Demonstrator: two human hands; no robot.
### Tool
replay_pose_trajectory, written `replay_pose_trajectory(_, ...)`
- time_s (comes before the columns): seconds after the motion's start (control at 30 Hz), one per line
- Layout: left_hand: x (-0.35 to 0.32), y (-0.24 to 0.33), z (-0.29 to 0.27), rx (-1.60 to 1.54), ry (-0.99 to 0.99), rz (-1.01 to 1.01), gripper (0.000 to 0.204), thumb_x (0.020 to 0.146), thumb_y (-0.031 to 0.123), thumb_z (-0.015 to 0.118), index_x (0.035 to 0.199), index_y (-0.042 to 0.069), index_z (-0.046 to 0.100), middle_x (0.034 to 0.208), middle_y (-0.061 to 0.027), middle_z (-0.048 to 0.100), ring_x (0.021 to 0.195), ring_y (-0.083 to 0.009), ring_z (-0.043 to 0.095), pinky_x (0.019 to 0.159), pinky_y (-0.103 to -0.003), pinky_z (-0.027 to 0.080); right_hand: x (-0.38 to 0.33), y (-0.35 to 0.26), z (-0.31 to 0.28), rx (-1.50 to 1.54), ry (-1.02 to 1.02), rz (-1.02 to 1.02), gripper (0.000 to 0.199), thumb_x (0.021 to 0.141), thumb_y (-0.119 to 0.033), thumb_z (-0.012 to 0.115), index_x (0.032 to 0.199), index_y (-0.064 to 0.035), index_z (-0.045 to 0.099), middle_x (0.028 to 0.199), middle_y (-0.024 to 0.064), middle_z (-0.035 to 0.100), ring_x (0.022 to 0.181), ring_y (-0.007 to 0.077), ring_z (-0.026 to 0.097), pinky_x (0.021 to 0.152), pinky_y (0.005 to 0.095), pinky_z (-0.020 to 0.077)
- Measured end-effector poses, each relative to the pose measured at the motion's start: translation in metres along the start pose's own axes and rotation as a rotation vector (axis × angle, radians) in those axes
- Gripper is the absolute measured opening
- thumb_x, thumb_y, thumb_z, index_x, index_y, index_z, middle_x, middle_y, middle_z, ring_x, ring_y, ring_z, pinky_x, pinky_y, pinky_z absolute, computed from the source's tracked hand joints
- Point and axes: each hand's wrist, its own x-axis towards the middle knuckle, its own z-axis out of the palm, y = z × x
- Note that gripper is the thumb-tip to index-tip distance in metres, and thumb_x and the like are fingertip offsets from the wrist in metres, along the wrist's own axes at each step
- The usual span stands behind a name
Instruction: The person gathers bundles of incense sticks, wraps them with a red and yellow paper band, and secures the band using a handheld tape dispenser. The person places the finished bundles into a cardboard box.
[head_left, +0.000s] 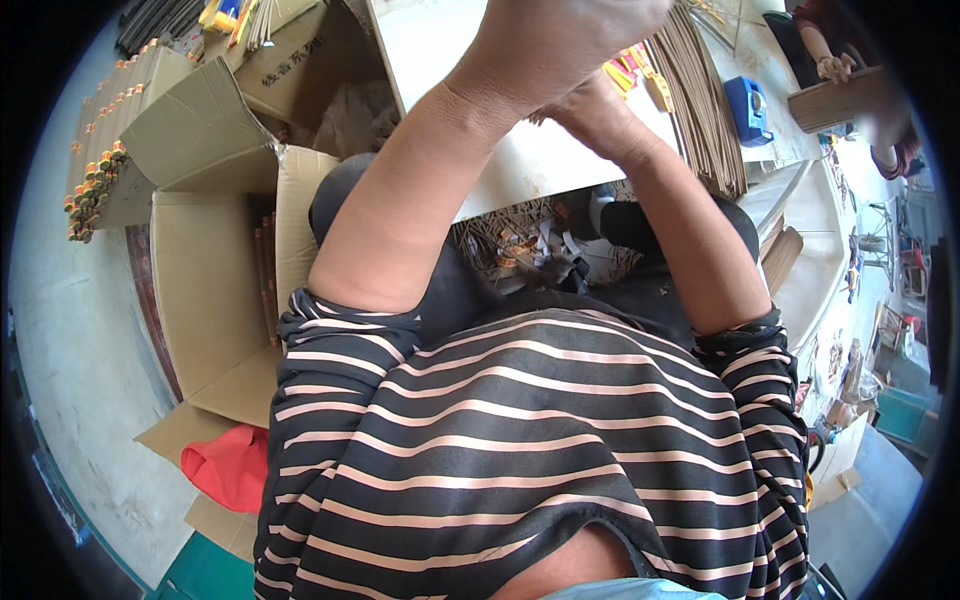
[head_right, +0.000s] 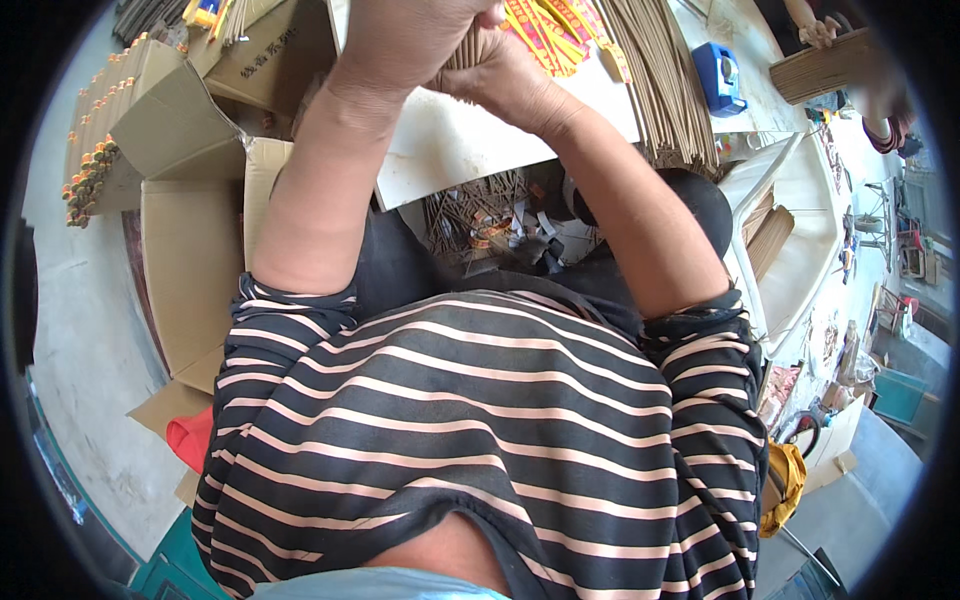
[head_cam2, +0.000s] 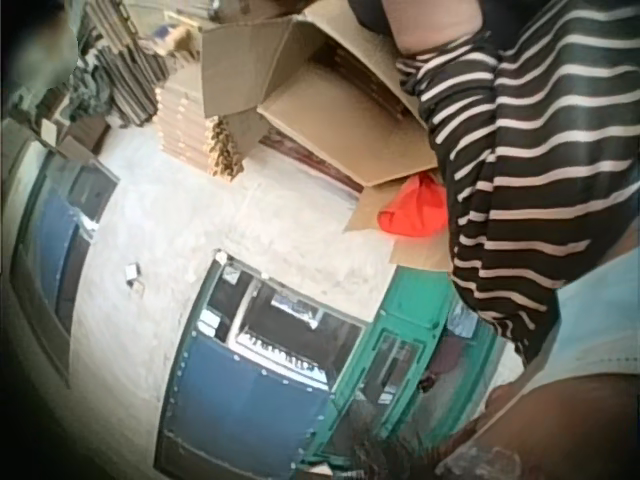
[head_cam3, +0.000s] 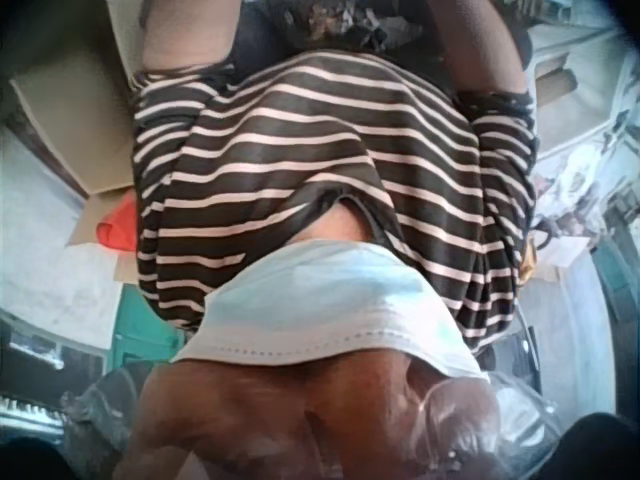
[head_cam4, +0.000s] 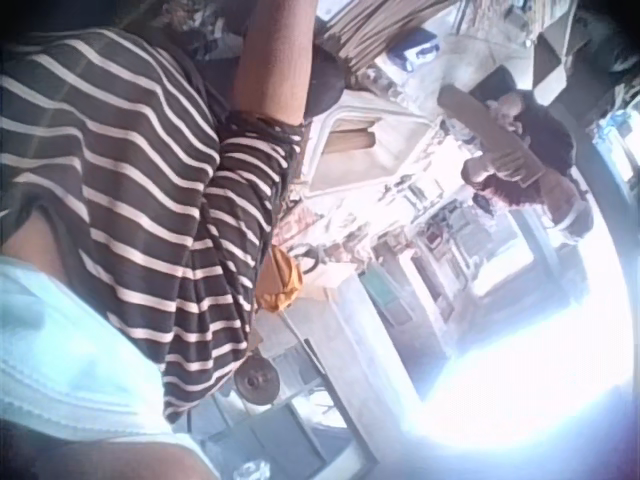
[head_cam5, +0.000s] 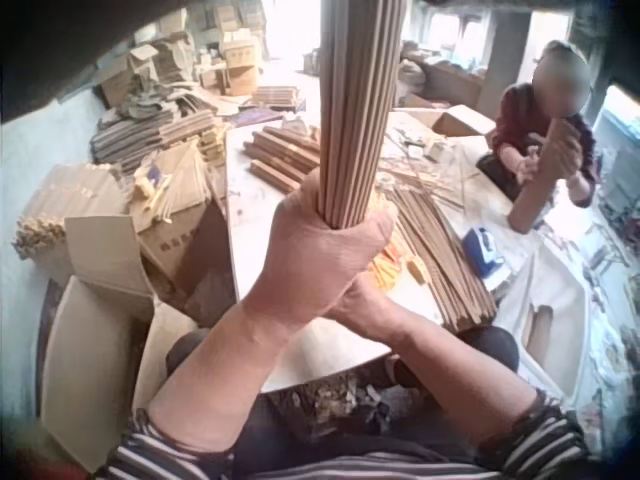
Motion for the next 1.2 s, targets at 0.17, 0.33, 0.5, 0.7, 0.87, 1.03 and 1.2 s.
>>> replay_pose_trajectory(0.17,-0.004,-0.022,0.002,-0.178,0.086,-0.184,0.011,0.078,0.006,0.063,0.074,0.004,0.054,0.061,0.0048,0.050,0.053,-0.0039,0.047,0.047,-0.022,0.041,-0.002,0.011,0.003,0.037,-0.026,0.188,0.020,0.080,-0.023,0.069,0.083,-0.0045,0.062,0.068,-0.0030,0.055,0.062,0.0068,0.051,0.055,0.0234,0.0431)
replay_pose_trajectory(0.33,-0.005,-0.008,-0.020,-0.375,0.033,-0.162,0.013,0.080,0.006,0.061,0.069,0.008,0.054,0.057,0.0032,0.051,0.050,-0.0045,0.049,0.045,-0.021,0.041,-0.002,-0.018,0.005,-0.100,-0.042,0.225,0.028,0.078,-0.030,0.070,0.075,-0.0056,0.057,0.063,-0.0030,0.051,0.057,0.0061,0.048,0.053,0.0236,0.0422)
replay_pose_trajectory(0.5,-0.014,-0.021,-0.056,-0.950,0.121,-0.429,0.024,0.082,0.011,0.061,0.063,0.010,0.046,0.053,0.0015,0.045,0.045,-0.0101,0.046,0.045,-0.024,0.038,-0.035,-0.058,0.027,0.105,-0.145,0.554,0.027,0.079,-0.026,0.067,0.080,-0.0047,0.051,0.054,0.0004,0.049,0.043,0.0078,0.046,0.039,0.0226,0.0374)
replay_pose_trajectory(0.7,-0.049,-0.067,-0.052,-1.102,0.249,-0.602,0.025,0.082,0.018,0.063,0.064,0.011,0.047,0.056,0.0009,0.047,0.050,-0.0113,0.047,0.051,-0.025,0.040,-0.041,-0.055,0.036,0.044,-0.133,0.749,0.019,0.080,-0.015,0.059,0.076,-0.0022,0.046,0.047,0.0014,0.046,0.036,0.0097,0.044,0.034,0.0249,0.0329)
replay_pose_trajectory(0.87,-0.058,-0.065,-0.038,-1.106,0.318,-0.664,0.023,0.084,0.023,0.062,0.069,0.012,0.048,0.057,0.0011,0.048,0.052,-0.0116,0.047,0.051,-0.026,0.040,-0.033,-0.050,0.030,-0.093,-0.162,0.687,0.029,0.080,-0.023,0.063,0.081,0.0015,0.049,0.058,0.0089,0.053,0.047,0.0155,0.052,0.045,0.0295,0.0416)
replay_pose_trajectory(1.03,-0.056,-0.070,-0.048,-0.963,0.366,-0.585,0.026,0.084,0.024,0.063,0.066,0.012,0.049,0.058,-0.0004,0.049,0.052,-0.0136,0.049,0.051,-0.028,0.041,-0.037,-0.048,0.030,-0.471,0.118,0.237,0.041,0.075,-0.030,0.072,0.094,0.0027,0.055,0.083,0.0160,0.058,0.078,0.0256,0.057,0.071,0.0356,0.0464)
replay_pose_trajectory(1.2,-0.058,-0.071,-0.046,-0.899,0.357,-0.524,0.025,0.082,0.024,0.067,0.068,0.009,0.053,0.059,-0.0029,0.052,0.052,-0.0172,0.052,0.053,-0.031,0.045,-0.031,-0.054,0.029,-0.495,0.131,0.314,0.035,0.072,-0.023,0.074,0.089,0.0024,0.058,0.086,0.0158,0.057,0.081,0.0253,0.056,0.073,0.0341,0.0458)
